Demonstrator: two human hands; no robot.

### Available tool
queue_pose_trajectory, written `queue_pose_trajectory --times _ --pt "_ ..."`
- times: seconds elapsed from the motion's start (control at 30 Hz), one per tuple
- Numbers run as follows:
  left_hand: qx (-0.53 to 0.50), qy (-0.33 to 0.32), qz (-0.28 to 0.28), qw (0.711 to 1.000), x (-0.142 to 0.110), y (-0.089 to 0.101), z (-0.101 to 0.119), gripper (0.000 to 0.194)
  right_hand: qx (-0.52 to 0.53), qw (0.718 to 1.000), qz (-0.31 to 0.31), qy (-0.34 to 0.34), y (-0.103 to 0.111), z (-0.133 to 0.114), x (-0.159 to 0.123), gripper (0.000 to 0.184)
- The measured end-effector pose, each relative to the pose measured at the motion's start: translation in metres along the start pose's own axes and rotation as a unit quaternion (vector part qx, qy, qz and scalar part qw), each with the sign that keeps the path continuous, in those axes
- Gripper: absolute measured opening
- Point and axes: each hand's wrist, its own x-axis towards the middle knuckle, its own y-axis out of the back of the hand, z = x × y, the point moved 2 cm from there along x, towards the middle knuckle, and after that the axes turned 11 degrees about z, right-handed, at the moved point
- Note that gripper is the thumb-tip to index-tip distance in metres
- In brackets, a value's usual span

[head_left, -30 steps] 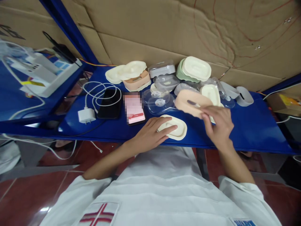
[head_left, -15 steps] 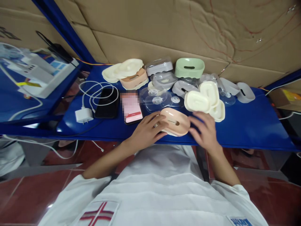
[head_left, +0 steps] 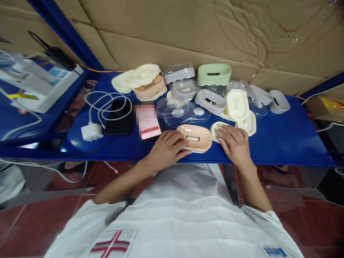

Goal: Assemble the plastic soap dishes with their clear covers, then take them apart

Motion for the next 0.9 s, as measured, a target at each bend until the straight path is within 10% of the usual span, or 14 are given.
queue_pose_trajectory --times 0.43,0.73,0.9 --pt "-0.001 -0.018 -0.046 0.999 -0.002 -0.004 -0.001 0.019 0.149 0.981 -0.053 0.109 -0.006 -0.04 0.02 0.033" --pt "-0.058 0.0 -0.016 0.998 0.001 0.001 0.002 0.013 0.118 0.977 -0.117 0.133 -0.047 -0.043 0.156 0.066" --pt "-0.071 0.004 -0.006 0.997 0.0 0.001 0.002 0.011 0.08 0.974 -0.169 0.127 -0.081 -0.056 0.181 0.071"
